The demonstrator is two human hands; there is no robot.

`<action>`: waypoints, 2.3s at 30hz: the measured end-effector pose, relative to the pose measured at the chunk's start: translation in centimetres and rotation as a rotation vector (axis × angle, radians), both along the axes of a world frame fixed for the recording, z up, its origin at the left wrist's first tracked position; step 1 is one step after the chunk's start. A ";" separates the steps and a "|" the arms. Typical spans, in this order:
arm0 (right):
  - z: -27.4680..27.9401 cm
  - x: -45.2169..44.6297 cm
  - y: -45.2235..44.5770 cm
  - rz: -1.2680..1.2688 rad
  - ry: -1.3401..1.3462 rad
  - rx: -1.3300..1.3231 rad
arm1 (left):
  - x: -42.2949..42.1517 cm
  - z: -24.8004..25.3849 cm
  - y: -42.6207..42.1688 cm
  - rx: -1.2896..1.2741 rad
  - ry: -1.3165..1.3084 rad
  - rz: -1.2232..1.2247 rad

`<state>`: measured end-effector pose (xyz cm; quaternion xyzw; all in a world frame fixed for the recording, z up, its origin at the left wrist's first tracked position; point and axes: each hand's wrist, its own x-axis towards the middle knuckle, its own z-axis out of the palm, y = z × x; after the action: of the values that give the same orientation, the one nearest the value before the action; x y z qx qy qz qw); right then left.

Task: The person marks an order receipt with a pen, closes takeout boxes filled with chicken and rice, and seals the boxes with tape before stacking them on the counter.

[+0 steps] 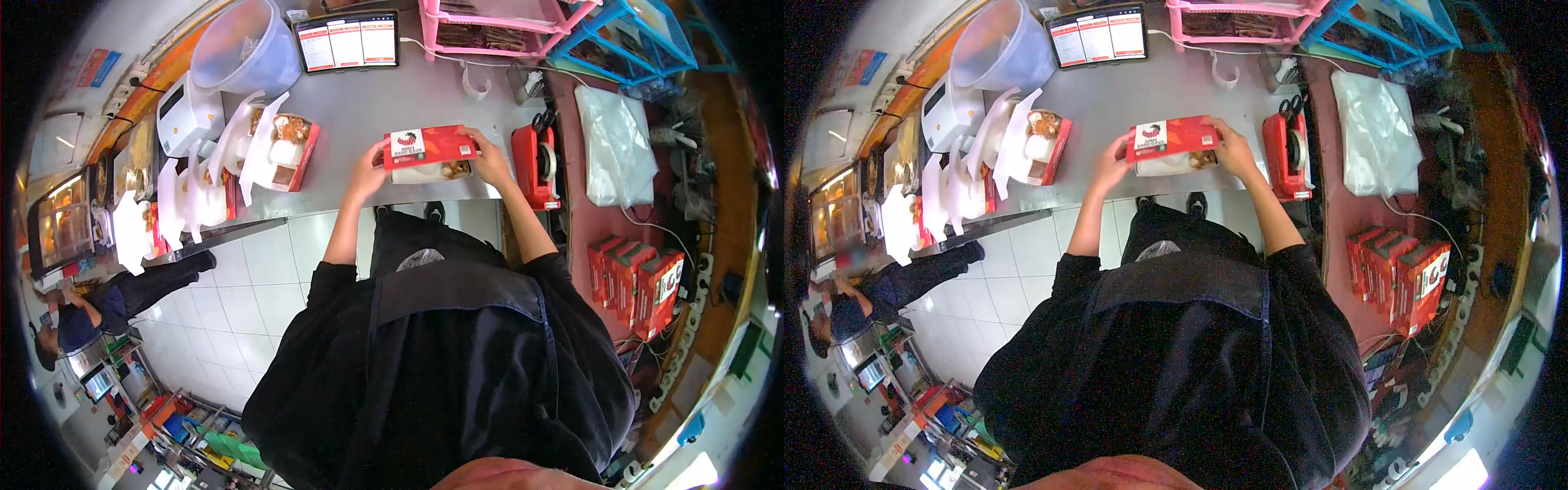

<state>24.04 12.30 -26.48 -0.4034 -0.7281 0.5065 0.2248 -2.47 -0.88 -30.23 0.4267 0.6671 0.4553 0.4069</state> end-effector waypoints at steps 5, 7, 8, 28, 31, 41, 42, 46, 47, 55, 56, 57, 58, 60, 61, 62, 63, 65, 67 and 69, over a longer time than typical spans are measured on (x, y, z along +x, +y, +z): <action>0.9 2.2 1.1 0.221 0.179 -0.286 | -0.6 -1.6 -1.5 0.014 -0.049 0.007; 1.2 1.4 1.0 -0.004 0.238 -0.581 | -1.1 -1.8 -0.6 -0.109 -0.366 0.052; 0.4 1.3 1.1 -0.049 0.215 -0.573 | -1.1 -1.9 -0.5 -0.072 -0.305 0.079; 4.1 -3.7 3.3 0.779 -0.482 0.619 | 0.3 6.0 4.5 0.034 0.748 -0.729; 3.2 -3.1 2.7 0.745 -0.450 0.662 | 0.4 6.1 4.5 0.081 0.768 -0.736; 2.3 0.3 -6.0 0.273 -0.567 0.678 | 6.5 3.3 0.0 0.201 1.032 -0.514; 5.5 1.8 -6.0 0.018 -0.496 0.657 | 7.0 3.0 0.3 0.181 1.018 -0.496; 7.4 11.2 -6.4 -0.809 -0.805 0.310 | 6.8 0.2 0.5 0.459 0.963 -0.469; 4.0 14.4 -5.7 -0.759 -0.764 0.333 | 7.1 1.3 0.6 0.498 0.971 -0.423; 3.9 19.0 -2.1 -0.652 -0.101 -0.455 | 6.9 0.8 2.1 0.596 0.973 -0.355; 4.9 18.9 -2.8 -0.649 -0.076 -0.407 | 6.6 1.0 2.5 0.607 0.945 -0.361; 5.4 20.3 -3.8 -0.659 -0.052 -0.519 | 6.5 1.6 2.9 0.610 0.927 -0.357; 5.5 21.1 -5.3 -0.673 -0.001 -0.575 | 6.5 1.7 3.1 0.602 0.913 -0.357; 4.2 21.8 -8.1 -0.704 0.104 -0.688 | 6.3 1.8 3.6 0.589 0.885 -0.360; 3.0 21.8 -8.6 -0.707 0.000 -0.579 | 6.3 1.7 3.6 0.576 0.856 -0.358; 1.7 21.6 -8.7 -0.704 -0.103 -0.468 | 6.4 1.6 3.6 0.564 0.829 -0.352; 0.4 21.3 -8.6 -0.687 -0.202 -0.352 | 6.4 1.6 3.5 0.552 0.806 -0.336; -2.4 21.9 -9.5 -0.581 -0.797 -0.051 | 6.3 2.2 3.3 0.531 0.792 -0.353; -1.4 20.9 -9.3 -0.501 -0.876 -0.161 | 6.4 1.9 3.2 0.531 0.731 -0.356; 1.6 15.1 -10.1 -0.243 -0.415 -0.243 | 6.1 1.4 2.2 0.527 0.785 -0.417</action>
<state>39.16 2.23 -24.89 -0.6070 -0.6387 0.4661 0.0796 3.65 1.36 -28.88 0.7772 0.5332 0.3228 0.0868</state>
